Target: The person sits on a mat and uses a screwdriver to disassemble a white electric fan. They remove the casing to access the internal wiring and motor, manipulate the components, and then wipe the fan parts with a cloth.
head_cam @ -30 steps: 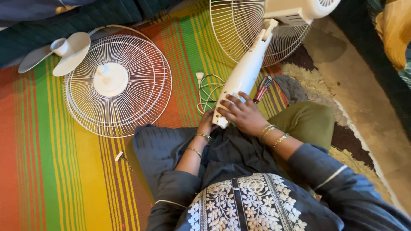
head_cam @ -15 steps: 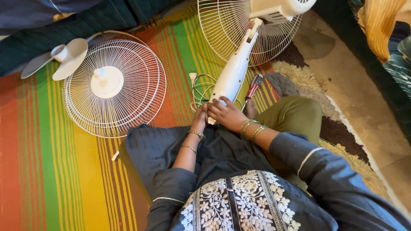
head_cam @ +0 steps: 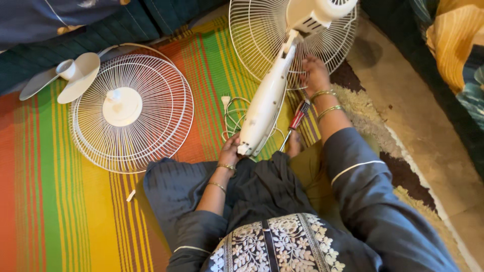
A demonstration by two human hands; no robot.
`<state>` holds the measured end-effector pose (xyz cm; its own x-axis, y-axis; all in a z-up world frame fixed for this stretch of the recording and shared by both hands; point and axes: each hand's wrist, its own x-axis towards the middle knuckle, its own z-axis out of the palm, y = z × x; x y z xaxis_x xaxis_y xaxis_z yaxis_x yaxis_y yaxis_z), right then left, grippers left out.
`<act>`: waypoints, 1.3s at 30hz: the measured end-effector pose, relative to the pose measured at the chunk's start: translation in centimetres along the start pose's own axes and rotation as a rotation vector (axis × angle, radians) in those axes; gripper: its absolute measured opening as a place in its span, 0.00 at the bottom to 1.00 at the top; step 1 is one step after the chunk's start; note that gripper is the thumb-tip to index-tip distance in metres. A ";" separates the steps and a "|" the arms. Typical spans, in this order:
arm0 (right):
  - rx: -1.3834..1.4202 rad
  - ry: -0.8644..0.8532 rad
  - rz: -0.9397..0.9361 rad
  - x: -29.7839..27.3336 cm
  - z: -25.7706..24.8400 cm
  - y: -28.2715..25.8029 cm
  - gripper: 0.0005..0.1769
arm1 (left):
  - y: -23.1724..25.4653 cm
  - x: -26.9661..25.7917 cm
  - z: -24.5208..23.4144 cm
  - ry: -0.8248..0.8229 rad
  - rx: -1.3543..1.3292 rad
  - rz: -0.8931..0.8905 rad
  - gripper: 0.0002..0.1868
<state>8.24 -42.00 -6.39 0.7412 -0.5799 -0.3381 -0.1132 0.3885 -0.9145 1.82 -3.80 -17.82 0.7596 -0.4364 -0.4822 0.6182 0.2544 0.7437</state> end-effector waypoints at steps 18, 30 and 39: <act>0.387 -0.371 0.034 3.5 2.0 6.3 0.34 | 0.1 1.4 -4.5 0.164 -0.217 0.048 0.16; 0.263 -0.154 -0.051 4.5 4.8 8.3 0.28 | 9.4 -2.5 -4.3 0.049 -0.135 -0.001 0.17; 0.070 -0.108 -0.073 4.5 5.1 8.3 0.28 | 12.5 -3.7 -4.2 -0.042 -0.280 0.040 0.08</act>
